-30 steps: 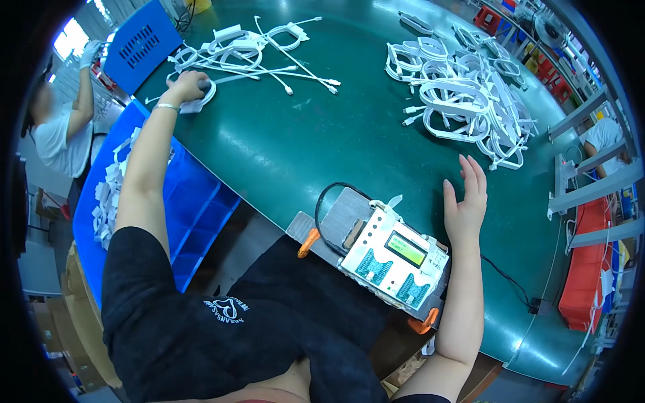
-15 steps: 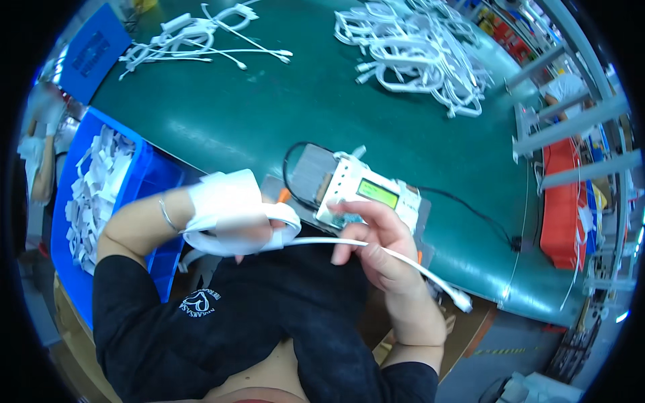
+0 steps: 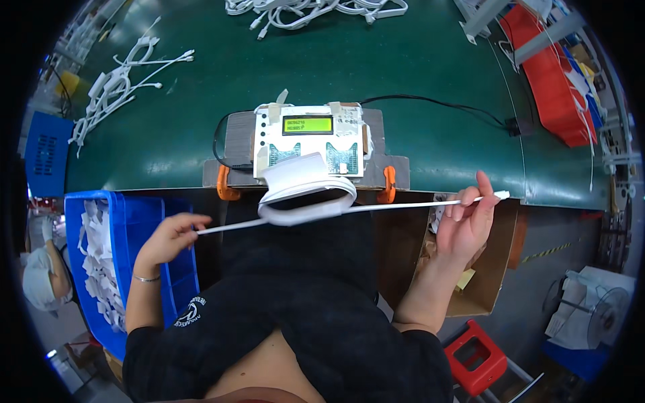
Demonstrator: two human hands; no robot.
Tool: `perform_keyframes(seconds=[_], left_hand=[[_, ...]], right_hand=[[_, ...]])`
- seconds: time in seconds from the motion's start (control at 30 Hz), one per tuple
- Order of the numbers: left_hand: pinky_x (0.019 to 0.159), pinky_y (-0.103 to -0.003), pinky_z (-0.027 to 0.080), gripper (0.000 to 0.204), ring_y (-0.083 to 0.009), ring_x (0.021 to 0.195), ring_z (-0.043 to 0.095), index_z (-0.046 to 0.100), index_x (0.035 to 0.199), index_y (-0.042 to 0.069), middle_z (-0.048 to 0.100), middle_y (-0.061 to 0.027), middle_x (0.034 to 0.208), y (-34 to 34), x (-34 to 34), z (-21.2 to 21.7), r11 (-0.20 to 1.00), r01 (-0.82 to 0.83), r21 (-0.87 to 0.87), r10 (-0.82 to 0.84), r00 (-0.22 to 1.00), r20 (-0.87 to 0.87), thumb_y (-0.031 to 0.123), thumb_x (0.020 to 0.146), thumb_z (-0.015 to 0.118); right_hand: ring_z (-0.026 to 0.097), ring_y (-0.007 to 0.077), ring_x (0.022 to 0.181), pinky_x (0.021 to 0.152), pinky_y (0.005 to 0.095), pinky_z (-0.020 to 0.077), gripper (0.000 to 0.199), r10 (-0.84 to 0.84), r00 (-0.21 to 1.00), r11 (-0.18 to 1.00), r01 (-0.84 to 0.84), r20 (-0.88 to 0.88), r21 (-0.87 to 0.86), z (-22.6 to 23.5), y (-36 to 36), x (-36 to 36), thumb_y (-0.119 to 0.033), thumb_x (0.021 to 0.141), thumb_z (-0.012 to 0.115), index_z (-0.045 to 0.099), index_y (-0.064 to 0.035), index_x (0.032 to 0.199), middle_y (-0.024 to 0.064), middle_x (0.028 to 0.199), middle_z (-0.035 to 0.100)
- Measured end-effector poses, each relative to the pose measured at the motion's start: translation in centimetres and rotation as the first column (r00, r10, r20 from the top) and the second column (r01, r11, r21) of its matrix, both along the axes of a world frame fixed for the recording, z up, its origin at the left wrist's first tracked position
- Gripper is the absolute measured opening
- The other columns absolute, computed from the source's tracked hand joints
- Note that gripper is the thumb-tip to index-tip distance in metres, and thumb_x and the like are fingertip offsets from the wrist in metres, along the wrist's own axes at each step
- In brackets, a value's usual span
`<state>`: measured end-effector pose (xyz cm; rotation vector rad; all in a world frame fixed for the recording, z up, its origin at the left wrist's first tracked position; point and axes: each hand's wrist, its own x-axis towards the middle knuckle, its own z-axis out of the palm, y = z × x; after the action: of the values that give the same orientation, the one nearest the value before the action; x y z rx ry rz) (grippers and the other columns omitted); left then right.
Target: Test white power cables using a digital testing machine on a factory assembly line.
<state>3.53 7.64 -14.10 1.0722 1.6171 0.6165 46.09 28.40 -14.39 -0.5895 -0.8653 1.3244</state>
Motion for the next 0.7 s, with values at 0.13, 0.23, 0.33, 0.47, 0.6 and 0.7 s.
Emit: perform_keyframes(seconds=[0.13,0.23,0.33,0.47,0.6,0.7], left_hand=[[0.055,-0.021,0.048,0.023,-0.0110,0.062,0.058,0.056,0.095,-0.002,0.062,-0.0090,0.081,1.5,0.5,2.9,0.877,-0.326,0.354,0.135,0.873,0.469,-0.002,0.074,0.065],[0.046,-0.021,0.046,0.023,-0.0117,0.055,0.058,0.056,0.092,0.000,0.065,-0.0124,0.077,4.1,3.9,3.6,0.846,-0.332,0.417,-0.066,0.710,0.701,-0.003,0.072,0.066],[0.048,-0.020,0.040,0.011,-0.0058,0.054,0.053,0.063,0.077,0.001,0.064,-0.0045,0.072,6.7,8.0,3.7,0.844,-0.037,0.535,0.041,0.999,0.006,0.003,0.070,0.071],[0.056,-0.033,0.039,0.013,-0.0193,0.060,0.051,0.062,0.072,0.009,0.058,0.0006,0.065,8.7,10.7,2.8,0.578,0.428,0.695,0.082,0.817,-0.571,0.017,0.069,0.072],[0.055,-0.033,0.038,0.013,-0.0203,0.059,0.049,0.061,0.072,0.007,0.057,-0.0030,0.064,9.6,10.9,1.9,0.574,0.469,0.672,0.173,0.732,-0.659,0.013,0.069,0.073],[0.056,-0.033,0.036,0.013,-0.0197,0.060,0.049,0.061,0.072,0.008,0.057,-0.0023,0.065,10.0,11.0,1.9,0.578,0.481,0.659,0.186,0.708,-0.681,0.014,0.069,0.072]], right_hand=[[0.033,0.0076,0.033,0.034,0.0222,0.0256,0.053,0.364,0.881,0.906,-0.410,0.304,0.104,0.4,-2.0,-3.7,-0.038,0.099,0.028,0.060,0.0032,0.092,0.0001,0.041,0.041],[0.037,0.0094,0.030,0.034,0.0201,0.0289,0.053,0.643,0.597,0.766,-0.492,0.480,-0.414,1.0,-4.1,-8.1,-0.028,0.097,0.035,0.061,0.0031,0.064,0.0060,0.042,0.049],[0.036,0.0119,0.029,0.034,0.0228,0.0321,0.052,0.683,0.692,0.709,-0.553,0.232,-0.439,-1.4,-4.5,-10.1,-0.028,0.097,0.036,0.058,0.0026,0.061,0.0066,0.039,0.045],[0.034,0.0137,0.028,0.034,0.0252,0.0336,0.052,0.549,0.831,0.767,-0.459,0.088,-0.448,-1.5,-4.3,-11.1,-0.029,0.097,0.036,0.054,0.0008,0.059,0.0057,0.036,0.041],[0.033,0.0138,0.027,0.034,0.0252,0.0336,0.052,0.586,0.804,0.757,-0.499,0.101,-0.421,-1.3,-4.9,-11.4,-0.029,0.097,0.036,0.054,0.0004,0.059,0.0057,0.036,0.040],[0.035,0.0132,0.029,0.035,0.0252,0.0347,0.051,0.525,0.851,0.787,-0.471,0.031,-0.398,-1.8,-4.9,-11.6,-0.029,0.097,0.035,0.054,-0.0001,0.059,0.0054,0.037,0.041]])
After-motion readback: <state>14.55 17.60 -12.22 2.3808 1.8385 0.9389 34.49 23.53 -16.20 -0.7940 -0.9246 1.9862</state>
